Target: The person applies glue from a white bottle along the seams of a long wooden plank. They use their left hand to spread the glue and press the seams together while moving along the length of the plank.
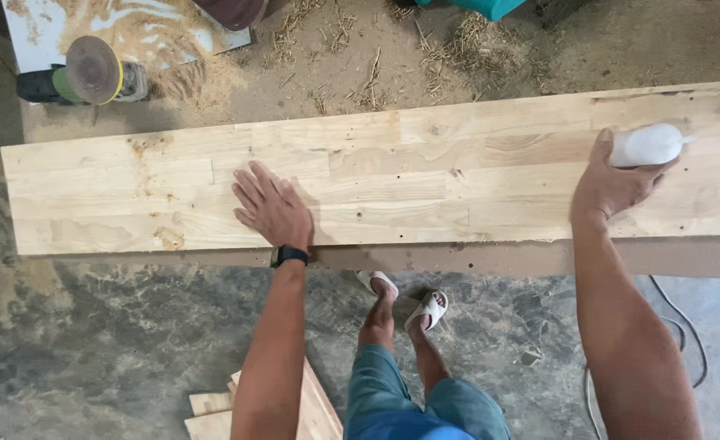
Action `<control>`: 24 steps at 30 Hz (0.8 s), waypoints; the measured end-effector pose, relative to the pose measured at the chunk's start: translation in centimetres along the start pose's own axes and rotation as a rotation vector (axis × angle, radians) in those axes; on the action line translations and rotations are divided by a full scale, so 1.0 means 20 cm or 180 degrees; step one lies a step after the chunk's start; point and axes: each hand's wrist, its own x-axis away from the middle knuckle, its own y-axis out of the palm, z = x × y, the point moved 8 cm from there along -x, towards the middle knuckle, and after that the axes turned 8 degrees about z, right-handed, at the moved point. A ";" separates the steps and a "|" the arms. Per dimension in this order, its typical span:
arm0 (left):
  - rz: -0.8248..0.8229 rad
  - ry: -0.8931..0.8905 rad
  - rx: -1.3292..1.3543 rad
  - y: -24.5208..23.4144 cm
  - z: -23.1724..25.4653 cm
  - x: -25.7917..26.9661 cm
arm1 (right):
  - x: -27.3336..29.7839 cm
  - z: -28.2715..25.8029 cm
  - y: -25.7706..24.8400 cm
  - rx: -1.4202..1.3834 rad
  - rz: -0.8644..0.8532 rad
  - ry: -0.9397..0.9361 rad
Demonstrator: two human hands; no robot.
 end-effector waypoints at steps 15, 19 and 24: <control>0.0419 0.0087 0.0026 -0.06 0.03 -0.02 | 0.82 -0.80 -0.27 -0.1505 -0.3090 -0.0171; 0.0387 0.0103 0.0056 -0.05 0.03 -0.03 | 0.91 -1.06 -0.27 -0.1613 -0.3627 -0.0657; 0.0241 0.0043 0.0073 -0.06 0.03 -0.04 | 0.91 -1.10 -0.19 -0.1343 -0.3976 -0.0275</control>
